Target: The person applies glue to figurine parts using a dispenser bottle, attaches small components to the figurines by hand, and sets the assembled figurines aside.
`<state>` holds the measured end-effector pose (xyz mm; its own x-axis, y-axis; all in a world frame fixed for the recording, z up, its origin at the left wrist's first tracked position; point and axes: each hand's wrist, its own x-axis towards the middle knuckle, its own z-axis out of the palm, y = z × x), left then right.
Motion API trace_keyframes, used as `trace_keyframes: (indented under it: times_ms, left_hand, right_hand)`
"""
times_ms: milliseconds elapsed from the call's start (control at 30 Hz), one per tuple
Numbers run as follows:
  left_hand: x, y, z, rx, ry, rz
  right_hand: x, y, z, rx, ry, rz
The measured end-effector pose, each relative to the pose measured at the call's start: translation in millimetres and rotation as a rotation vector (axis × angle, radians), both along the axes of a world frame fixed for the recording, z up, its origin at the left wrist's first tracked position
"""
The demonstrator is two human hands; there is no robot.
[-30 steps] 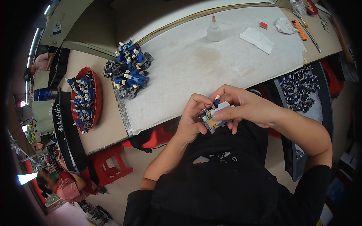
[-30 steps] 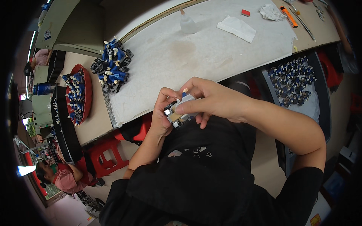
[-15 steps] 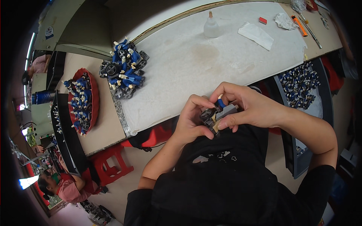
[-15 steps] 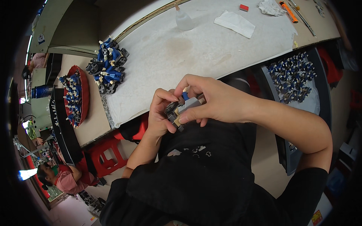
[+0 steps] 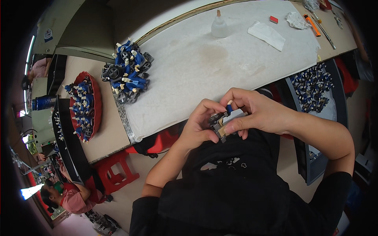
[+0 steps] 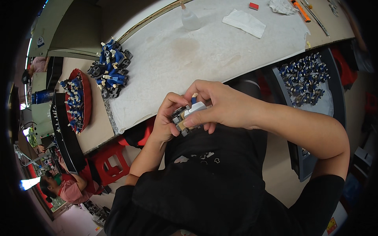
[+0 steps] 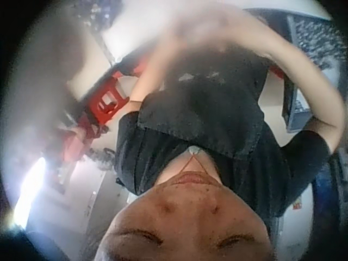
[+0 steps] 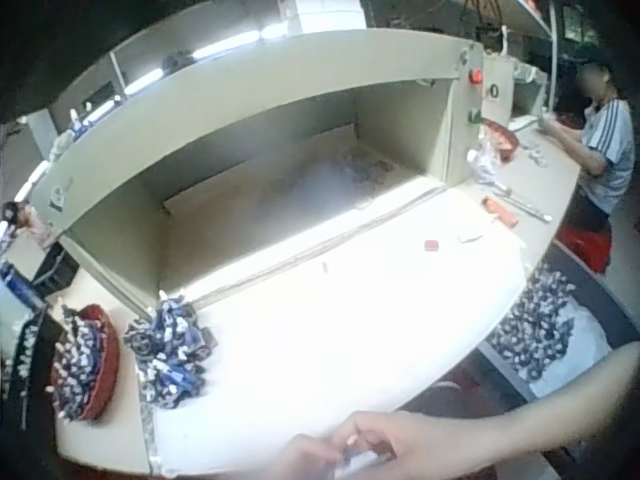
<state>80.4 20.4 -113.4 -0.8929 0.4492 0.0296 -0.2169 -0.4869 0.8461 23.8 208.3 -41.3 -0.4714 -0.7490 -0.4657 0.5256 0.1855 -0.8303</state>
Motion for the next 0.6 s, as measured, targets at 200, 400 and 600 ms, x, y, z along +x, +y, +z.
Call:
trace_keyframes:
  times_ms: [200, 400, 600]
  left_hand:
    - [-0.3, 3.4, 0.8, 0.046, 0.001, -0.064]
    - [2.1, 3.6, 5.0, 0.02, 0.009, -0.22]
    - [8.0, 3.9, 7.0, -0.031, 0.192, -0.29]
  right_hand:
    - [2.0, -2.2, 7.2, 0.099, -0.061, 0.037]
    - [16.5, 3.8, 1.5, 0.08, 0.056, 0.045]
    - [34.7, 6.8, 4.7, 0.014, 0.097, 0.001]
